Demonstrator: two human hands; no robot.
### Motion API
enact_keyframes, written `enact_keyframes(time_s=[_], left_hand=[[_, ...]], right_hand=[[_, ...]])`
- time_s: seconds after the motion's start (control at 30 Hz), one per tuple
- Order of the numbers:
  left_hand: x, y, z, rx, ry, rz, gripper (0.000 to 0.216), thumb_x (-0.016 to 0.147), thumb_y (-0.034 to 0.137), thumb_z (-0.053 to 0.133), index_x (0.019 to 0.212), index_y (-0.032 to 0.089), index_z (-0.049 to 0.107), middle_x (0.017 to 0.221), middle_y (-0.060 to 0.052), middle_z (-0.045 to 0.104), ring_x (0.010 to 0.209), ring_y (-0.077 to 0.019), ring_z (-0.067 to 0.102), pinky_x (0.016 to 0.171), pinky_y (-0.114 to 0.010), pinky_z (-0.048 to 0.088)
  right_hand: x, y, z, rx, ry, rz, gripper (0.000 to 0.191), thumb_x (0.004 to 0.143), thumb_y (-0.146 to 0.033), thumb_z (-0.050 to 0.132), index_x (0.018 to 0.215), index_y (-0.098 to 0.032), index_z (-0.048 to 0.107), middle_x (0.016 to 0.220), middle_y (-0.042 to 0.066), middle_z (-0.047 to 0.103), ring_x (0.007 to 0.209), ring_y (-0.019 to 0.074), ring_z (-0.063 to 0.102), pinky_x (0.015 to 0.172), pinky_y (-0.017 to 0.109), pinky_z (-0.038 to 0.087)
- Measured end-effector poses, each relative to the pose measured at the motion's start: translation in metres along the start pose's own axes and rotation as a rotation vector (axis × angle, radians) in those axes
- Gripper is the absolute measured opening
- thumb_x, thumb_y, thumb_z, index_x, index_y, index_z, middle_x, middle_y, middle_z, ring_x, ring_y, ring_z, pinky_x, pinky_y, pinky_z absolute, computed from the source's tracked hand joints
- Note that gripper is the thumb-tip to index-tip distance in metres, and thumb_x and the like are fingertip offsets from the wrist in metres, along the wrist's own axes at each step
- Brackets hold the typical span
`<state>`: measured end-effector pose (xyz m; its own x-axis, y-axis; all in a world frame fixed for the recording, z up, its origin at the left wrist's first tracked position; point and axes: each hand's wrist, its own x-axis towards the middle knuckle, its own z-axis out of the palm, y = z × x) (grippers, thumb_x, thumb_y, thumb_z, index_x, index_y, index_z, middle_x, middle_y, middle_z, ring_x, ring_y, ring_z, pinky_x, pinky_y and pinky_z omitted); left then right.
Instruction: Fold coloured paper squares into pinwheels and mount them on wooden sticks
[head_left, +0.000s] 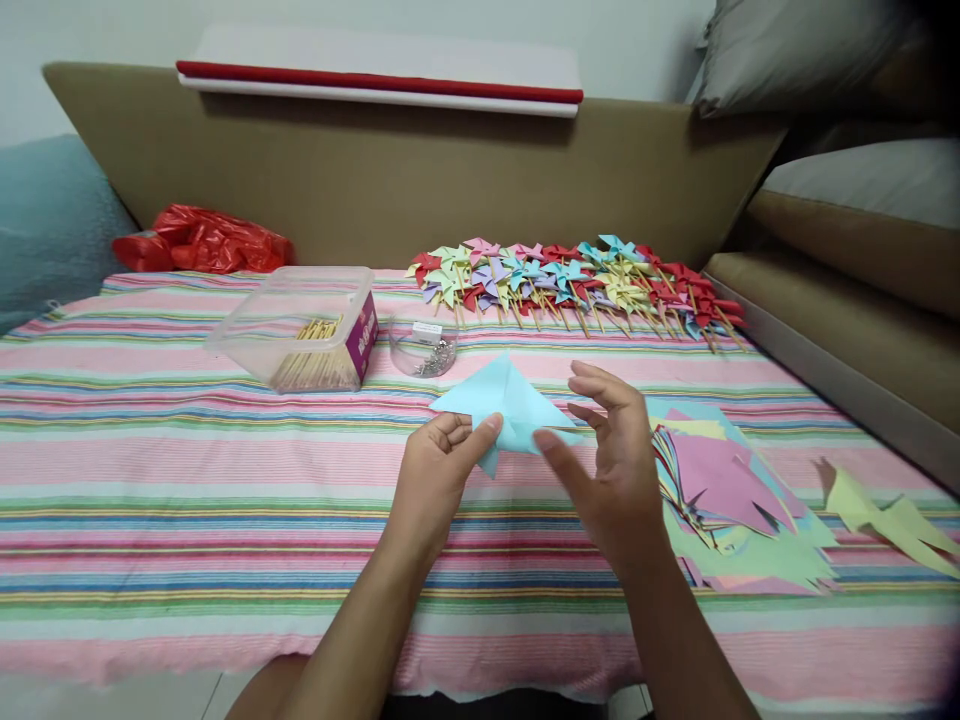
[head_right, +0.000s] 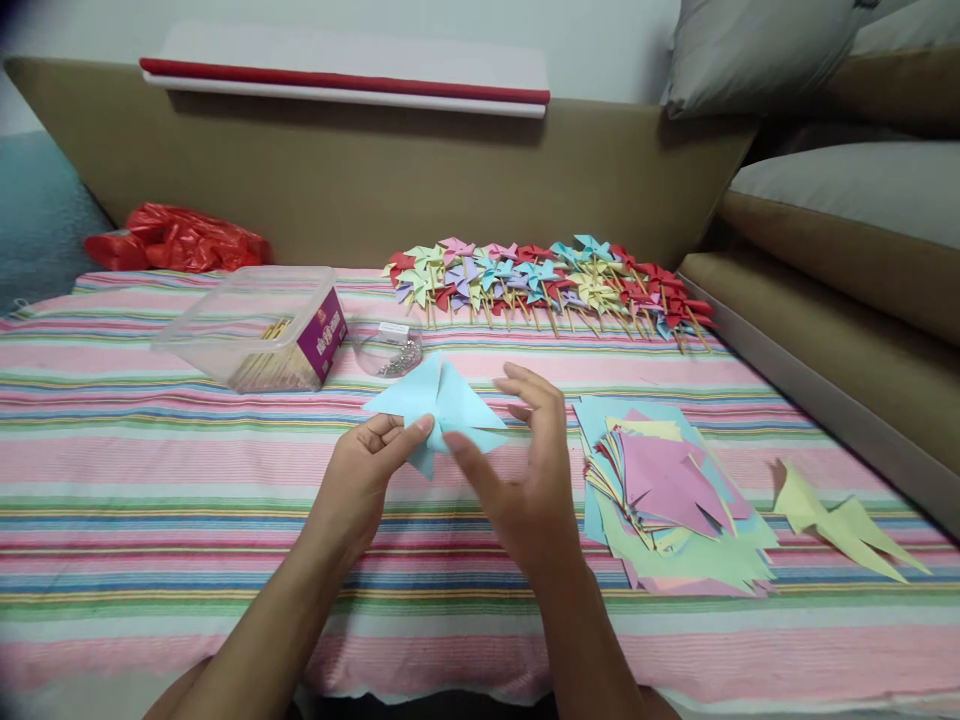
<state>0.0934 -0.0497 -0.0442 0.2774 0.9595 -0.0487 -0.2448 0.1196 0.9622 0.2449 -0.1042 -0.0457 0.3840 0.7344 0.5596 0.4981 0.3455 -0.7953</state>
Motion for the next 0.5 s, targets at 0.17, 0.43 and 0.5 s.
enact_keyframes(time_s=[0.17,0.43,0.5], left_hand=[[0.000,0.005,-0.006,0.196,-0.091,0.077,0.038,0.075,0.043,0.081,0.062,0.018,0.056,0.058,0.004,0.049,0.056,-0.0124,0.049,0.055,-0.026,0.038],[0.002,0.005,-0.011,0.326,-0.241,0.085,0.034,0.080,0.041,0.077,0.064,0.019,0.058,0.059,0.004,0.050,0.055,-0.0115,0.045,0.053,-0.024,0.033],[0.002,0.005,-0.012,0.341,-0.275,0.049,0.031,0.081,0.042,0.076,0.067,0.019,0.061,0.061,0.003,0.053,0.055,-0.0120,0.046,0.052,-0.025,0.031]], right_hand=[[0.004,0.002,-0.010,0.288,-0.155,0.402,0.032,0.088,-0.053,0.067,0.101,-0.025,0.077,0.134,0.009,0.062,0.122,0.0284,0.059,0.096,0.042,0.052],[0.003,-0.004,-0.015,0.248,-0.426,0.379,0.023,0.087,-0.043,0.069,0.103,-0.030,0.079,0.124,0.004,0.069,0.119,0.0271,0.061,0.098,0.042,0.051],[0.003,-0.002,-0.014,0.170,-0.429,0.360,0.020,0.086,-0.040,0.070,0.098,-0.028,0.080,0.121,0.005,0.069,0.115,0.0272,0.062,0.098,0.042,0.050]])
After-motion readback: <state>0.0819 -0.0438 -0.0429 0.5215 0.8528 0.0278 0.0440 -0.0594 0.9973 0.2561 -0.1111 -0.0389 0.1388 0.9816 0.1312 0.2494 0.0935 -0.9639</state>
